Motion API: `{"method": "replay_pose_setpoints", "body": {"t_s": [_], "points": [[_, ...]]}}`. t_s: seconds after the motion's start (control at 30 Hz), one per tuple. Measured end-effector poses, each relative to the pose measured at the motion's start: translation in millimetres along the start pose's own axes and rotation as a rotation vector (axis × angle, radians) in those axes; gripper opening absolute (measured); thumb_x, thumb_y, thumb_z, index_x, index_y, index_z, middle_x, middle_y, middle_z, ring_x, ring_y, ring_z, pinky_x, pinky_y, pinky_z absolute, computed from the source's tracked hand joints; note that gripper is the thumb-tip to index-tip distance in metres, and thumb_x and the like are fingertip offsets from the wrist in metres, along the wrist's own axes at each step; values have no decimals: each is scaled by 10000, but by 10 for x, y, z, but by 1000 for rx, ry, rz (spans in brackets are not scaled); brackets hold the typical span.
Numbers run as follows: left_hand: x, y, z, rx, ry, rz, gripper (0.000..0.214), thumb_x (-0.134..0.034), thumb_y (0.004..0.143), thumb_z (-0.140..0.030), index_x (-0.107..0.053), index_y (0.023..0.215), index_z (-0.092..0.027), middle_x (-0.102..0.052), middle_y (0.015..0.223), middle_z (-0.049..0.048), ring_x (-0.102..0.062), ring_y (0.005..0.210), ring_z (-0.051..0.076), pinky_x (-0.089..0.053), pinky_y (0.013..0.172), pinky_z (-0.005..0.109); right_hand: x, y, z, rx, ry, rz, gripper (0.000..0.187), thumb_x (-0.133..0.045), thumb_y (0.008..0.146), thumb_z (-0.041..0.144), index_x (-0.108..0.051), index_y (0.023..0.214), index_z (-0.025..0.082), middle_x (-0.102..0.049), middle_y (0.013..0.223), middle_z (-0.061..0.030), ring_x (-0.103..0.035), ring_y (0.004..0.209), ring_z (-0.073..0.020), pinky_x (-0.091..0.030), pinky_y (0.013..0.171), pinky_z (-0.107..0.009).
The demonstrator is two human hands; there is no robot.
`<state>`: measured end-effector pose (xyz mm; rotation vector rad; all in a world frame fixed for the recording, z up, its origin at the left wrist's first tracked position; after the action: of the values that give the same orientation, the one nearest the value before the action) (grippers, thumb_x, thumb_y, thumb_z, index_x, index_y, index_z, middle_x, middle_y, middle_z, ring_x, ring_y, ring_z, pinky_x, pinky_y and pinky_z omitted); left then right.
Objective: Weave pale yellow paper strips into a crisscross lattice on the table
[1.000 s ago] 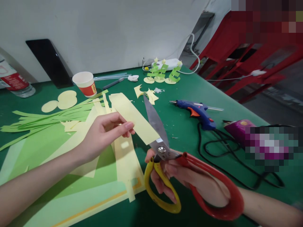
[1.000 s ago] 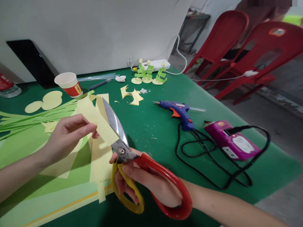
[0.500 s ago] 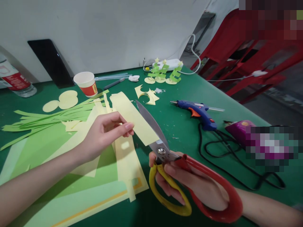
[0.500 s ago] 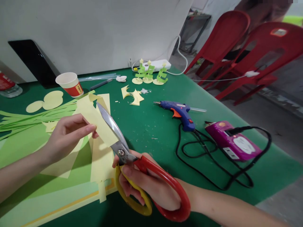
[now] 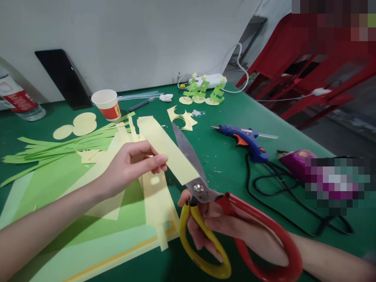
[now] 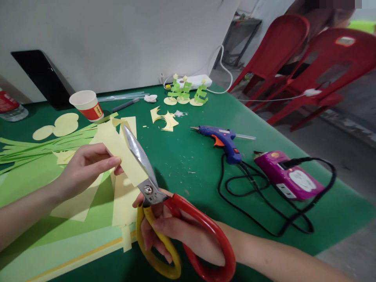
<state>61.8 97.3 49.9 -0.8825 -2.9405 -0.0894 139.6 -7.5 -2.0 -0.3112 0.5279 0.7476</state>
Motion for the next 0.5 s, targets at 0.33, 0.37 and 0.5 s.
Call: {"method": "replay_pose_setpoints", "body": {"t_s": [0.33, 0.37, 0.5], "points": [[-67, -19, 32, 49, 81, 59, 134, -639, 752, -244, -658, 664, -145, -657, 641, 3, -585, 589, 88, -485, 559, 168, 17, -1, -18, 21, -4, 4, 273, -404, 898, 311, -448, 1155, 229, -569, 778, -31, -484, 555, -54, -404, 516, -172], [-64, -16, 24, 46, 102, 60, 130, -636, 753, -241, -660, 664, -149, -657, 642, 2, -586, 588, 91, -484, 557, 170, 15, -3, -14, 11, -1, -5, 270, -411, 894, 310, -449, 1149, 226, -567, 772, -28, -482, 550, -53, -399, 515, -172], [-66, -4, -24, 2, 171, 74, 61, -647, 734, -189, -676, 682, -174, -666, 673, -3, -600, 617, 104, -489, 576, 178, 11, -5, -4, -17, -13, -25, 280, -437, 879, 334, -448, 1131, 211, -565, 762, -24, -480, 546, -56, -394, 520, -179]]}}
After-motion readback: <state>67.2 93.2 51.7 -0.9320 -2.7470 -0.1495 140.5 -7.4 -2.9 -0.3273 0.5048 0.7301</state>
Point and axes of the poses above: each hand's wrist, its own y-axis towards the middle knuckle, its own x-axis out of the back of the hand, z = x × y, the point moved 10 cm from there along y, towards the middle knuckle
